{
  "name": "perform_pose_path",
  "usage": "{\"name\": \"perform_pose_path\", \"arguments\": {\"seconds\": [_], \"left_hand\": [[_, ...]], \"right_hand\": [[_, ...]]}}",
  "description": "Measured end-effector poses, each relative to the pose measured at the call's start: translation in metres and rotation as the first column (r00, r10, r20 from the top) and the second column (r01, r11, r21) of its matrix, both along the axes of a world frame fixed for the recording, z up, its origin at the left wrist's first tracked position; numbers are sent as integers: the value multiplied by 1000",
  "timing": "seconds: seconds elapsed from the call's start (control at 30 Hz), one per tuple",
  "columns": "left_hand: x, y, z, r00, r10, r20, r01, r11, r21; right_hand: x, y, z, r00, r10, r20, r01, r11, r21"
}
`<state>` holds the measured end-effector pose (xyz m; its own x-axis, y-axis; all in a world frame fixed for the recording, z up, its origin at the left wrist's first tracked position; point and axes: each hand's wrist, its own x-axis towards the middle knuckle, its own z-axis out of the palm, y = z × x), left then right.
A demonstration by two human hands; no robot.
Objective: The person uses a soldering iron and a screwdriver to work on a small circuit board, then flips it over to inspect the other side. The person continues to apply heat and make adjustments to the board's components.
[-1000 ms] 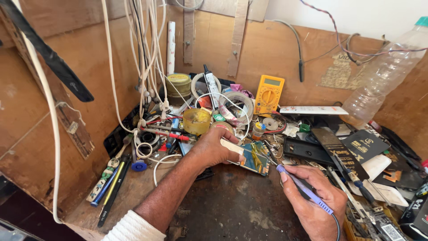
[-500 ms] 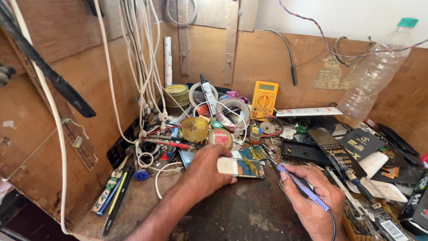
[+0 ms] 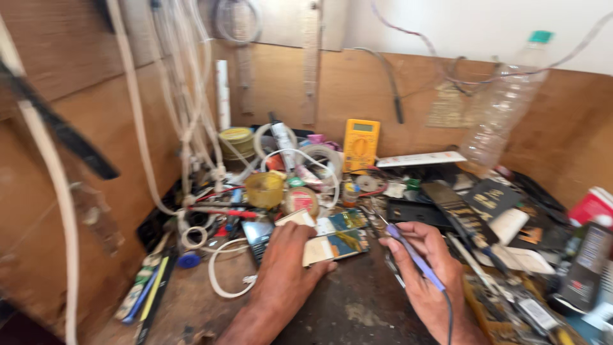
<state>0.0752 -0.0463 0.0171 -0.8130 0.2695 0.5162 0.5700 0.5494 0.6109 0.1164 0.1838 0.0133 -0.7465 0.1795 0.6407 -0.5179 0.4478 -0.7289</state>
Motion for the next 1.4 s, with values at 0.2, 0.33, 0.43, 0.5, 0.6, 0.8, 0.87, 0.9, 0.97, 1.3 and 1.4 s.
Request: {"name": "perform_pose_path", "arguments": {"seconds": [0.2, 0.33, 0.43, 0.5, 0.6, 0.8, 0.87, 0.9, 0.97, 1.3, 1.4], "left_hand": [[-7, 7, -19, 991, 63, -114, -71, 995, -68], [-18, 9, -26, 977, 22, -213, -40, 996, -80], [-24, 12, -29, 976, 38, -216, -71, 987, -146], [-25, 13, -31, 986, 92, -137, -116, 976, -182], [-26, 15, -32, 987, 97, -125, -123, 967, -222], [-29, 17, -30, 976, 70, -206, -127, 953, -274], [-29, 18, -28, 975, 77, -208, -135, 951, -279], [-29, 18, -28, 974, 83, -209, -141, 949, -281], [-27, 18, -26, 975, 80, -206, -139, 946, -292], [-22, 16, -24, 965, 42, -260, -111, 960, -258], [-21, 17, -22, 967, 31, -253, -95, 965, -245]], "right_hand": [[19, 22, 32, 986, -162, -25, 163, 986, 37], [54, 69, 64, 870, -493, -34, 491, 854, 176], [95, 114, 77, 804, -576, -147, 594, 787, 165], [125, 146, 77, 727, -662, -180, 686, 706, 175], [178, 195, 63, 578, -816, -2, 800, 567, 196], [223, 247, 21, 574, -816, 70, 806, 578, 132], [232, 242, 18, 509, -849, 144, 827, 528, 193], [232, 238, 20, 476, -861, 179, 832, 507, 225], [227, 228, 26, 382, -919, 97, 845, 390, 366], [205, 223, 27, 428, -897, -112, 660, 225, 717], [203, 235, 20, 366, -920, -140, 501, 68, 863]]}}
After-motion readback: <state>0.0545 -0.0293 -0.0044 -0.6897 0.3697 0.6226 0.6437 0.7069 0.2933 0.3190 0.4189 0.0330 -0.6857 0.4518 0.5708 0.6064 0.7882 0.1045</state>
